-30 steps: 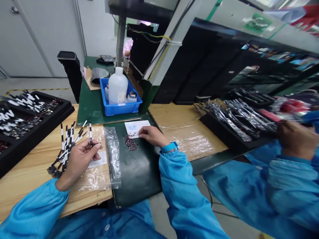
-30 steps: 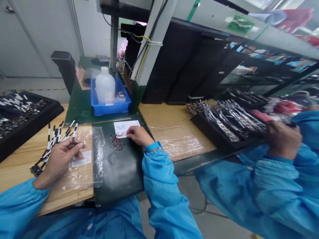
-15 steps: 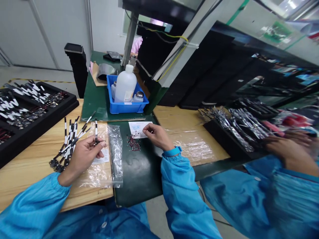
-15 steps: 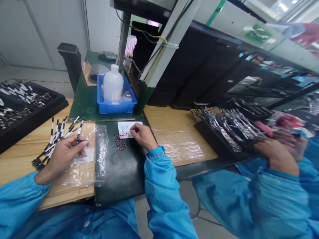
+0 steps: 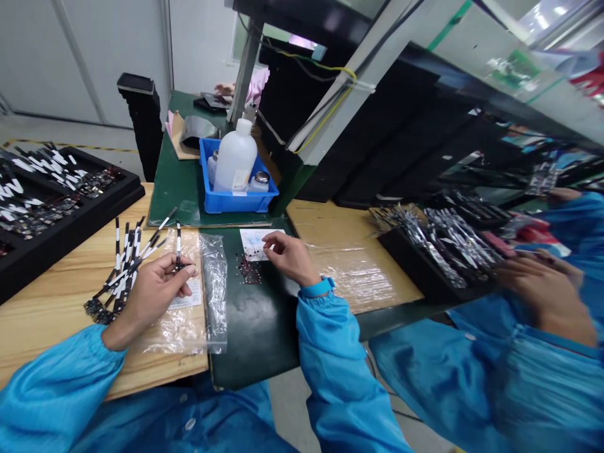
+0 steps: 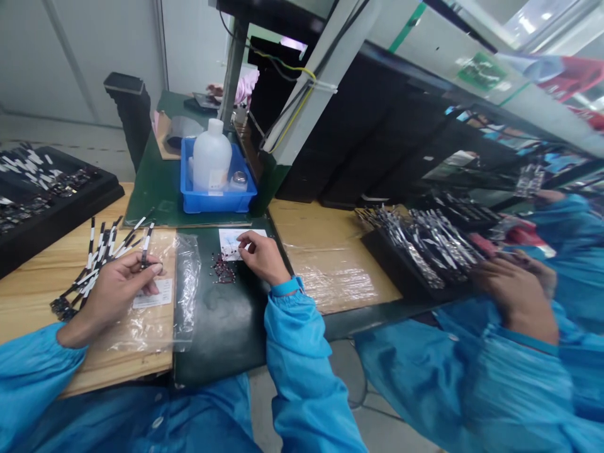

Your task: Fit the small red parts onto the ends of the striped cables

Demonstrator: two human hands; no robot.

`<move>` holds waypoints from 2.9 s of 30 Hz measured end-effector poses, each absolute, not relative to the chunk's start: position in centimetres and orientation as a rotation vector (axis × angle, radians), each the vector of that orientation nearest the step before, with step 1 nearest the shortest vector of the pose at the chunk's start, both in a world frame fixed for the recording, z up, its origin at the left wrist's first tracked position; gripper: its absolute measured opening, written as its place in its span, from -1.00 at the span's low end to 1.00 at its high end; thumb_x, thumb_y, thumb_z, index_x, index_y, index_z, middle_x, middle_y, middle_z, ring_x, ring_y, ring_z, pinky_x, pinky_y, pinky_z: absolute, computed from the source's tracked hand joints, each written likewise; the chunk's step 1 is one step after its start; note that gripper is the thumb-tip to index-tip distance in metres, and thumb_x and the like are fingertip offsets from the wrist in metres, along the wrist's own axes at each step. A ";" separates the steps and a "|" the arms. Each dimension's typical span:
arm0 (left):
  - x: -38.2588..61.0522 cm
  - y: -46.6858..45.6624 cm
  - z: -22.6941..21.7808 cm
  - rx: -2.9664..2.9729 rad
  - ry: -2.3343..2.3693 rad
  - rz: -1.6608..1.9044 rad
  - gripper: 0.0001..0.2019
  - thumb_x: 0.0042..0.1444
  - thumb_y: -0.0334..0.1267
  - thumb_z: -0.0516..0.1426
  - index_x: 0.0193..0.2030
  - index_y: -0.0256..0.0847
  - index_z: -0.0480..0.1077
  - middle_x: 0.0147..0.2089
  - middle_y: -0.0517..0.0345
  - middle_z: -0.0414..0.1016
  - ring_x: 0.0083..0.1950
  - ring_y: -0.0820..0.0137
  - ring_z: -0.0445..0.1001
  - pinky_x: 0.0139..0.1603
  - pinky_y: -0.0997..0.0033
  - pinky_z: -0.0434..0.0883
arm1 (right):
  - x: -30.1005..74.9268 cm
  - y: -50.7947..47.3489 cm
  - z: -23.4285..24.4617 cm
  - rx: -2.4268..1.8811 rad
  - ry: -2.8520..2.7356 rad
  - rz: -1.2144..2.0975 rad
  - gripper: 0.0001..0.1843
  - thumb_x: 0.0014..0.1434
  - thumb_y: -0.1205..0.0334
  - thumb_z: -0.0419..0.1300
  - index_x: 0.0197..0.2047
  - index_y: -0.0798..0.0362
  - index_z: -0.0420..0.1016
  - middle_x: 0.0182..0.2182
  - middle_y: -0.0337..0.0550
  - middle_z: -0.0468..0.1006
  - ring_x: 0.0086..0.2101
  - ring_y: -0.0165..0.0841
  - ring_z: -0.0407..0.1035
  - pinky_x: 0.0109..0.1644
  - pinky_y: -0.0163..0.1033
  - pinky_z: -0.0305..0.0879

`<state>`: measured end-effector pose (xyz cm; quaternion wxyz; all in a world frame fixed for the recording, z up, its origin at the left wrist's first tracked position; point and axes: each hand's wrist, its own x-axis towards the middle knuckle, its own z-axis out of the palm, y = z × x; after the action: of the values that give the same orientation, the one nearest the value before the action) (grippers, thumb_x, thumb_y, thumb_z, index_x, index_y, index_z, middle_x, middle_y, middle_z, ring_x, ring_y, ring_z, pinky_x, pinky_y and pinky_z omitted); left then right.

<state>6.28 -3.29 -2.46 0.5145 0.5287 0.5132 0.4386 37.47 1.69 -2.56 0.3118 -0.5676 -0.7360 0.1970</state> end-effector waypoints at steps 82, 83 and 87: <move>7.0 -3.5 -3.0 1.203 1.024 0.875 -0.72 0.12 -0.14 0.27 -0.15 -0.30 0.44 -0.45 0.08 0.60 -0.42 0.37 0.59 -0.32 0.42 0.53 | 27.2 -2.3 -3.3 -0.809 -2.079 0.583 -0.91 0.29 0.31 0.18 -0.28 0.05 0.48 -0.42 -0.16 0.53 -0.38 -0.36 0.40 -0.26 -0.25 0.35; 6.9 -3.5 -3.0 1.203 1.026 0.872 -0.73 0.12 -0.14 0.27 -0.15 -0.30 0.45 -0.45 0.08 0.60 -0.42 0.37 0.58 -0.31 0.42 0.53 | 27.2 -2.3 -3.3 -0.811 -2.082 0.589 -0.91 0.29 0.31 0.18 -0.28 0.05 0.48 -0.42 -0.16 0.53 -0.39 -0.37 0.40 -0.26 -0.26 0.35; 6.9 -3.6 -3.1 1.194 1.024 0.866 -0.73 0.13 -0.14 0.27 -0.14 -0.28 0.46 -0.44 0.10 0.61 -0.42 0.38 0.58 -0.30 0.42 0.53 | 27.3 -2.3 -3.3 -0.816 -2.079 0.602 -0.91 0.29 0.31 0.18 -0.27 0.06 0.48 -0.43 -0.17 0.52 -0.40 -0.39 0.40 -0.28 -0.29 0.34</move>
<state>6.90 -3.55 -3.08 0.6233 0.5201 0.4458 0.3773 27.27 -2.32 -3.33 0.4024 -0.3230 -0.8228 0.2383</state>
